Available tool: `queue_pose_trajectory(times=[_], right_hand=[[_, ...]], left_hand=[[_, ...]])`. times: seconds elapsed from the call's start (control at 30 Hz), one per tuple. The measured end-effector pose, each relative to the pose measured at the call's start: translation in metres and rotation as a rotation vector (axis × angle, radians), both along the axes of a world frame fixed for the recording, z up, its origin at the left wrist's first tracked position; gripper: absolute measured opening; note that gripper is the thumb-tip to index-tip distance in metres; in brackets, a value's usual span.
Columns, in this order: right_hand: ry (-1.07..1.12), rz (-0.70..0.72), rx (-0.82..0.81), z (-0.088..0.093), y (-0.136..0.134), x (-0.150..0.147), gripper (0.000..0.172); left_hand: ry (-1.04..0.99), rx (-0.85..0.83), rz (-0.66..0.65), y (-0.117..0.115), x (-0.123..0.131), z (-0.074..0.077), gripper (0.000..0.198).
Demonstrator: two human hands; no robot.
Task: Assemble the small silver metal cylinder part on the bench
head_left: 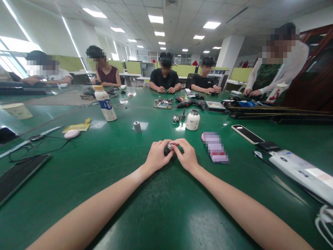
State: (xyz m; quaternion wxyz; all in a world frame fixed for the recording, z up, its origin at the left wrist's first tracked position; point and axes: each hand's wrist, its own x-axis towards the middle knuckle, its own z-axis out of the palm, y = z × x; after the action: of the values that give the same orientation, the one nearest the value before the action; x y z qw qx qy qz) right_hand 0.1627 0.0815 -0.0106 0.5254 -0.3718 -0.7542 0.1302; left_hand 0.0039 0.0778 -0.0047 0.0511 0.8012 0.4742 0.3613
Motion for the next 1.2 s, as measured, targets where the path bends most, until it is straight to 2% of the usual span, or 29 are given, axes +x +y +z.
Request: queue_pose_trajectory(times=[0.2,0.63,0.8,0.9,1.1,1.2], right_hand=[[0.06,-0.008,-0.015,-0.0006,0.0002,0.0008,0.016],[0.036,0.018,-0.027,0.0003,-0.0001,0.0014,0.018],[0.07,-0.06,-0.053,0.002,-0.0027,0.0022,0.012],[0.055,-0.079,-0.066,0.0021,-0.0023,0.0019,0.014],[0.103,-0.048,-0.036,0.0018,-0.0016,0.0001,0.013],[0.151,-0.106,0.023,0.0026,-0.0012,0.0007,0.015]], left_hand=[[0.001,-0.006,-0.028,0.0008,-0.0007,-0.0004,0.026],[-0.011,-0.048,-0.034,0.0007,-0.0015,0.0017,0.028],[-0.011,-0.059,-0.04,-0.0004,-0.0005,0.0036,0.029],[-0.015,-0.058,-0.04,0.0013,-0.0013,0.0016,0.031],[-0.024,-0.049,-0.064,0.0026,-0.0012,-0.0001,0.029],[-0.027,-0.08,-0.031,0.0018,-0.0005,0.0018,0.031]])
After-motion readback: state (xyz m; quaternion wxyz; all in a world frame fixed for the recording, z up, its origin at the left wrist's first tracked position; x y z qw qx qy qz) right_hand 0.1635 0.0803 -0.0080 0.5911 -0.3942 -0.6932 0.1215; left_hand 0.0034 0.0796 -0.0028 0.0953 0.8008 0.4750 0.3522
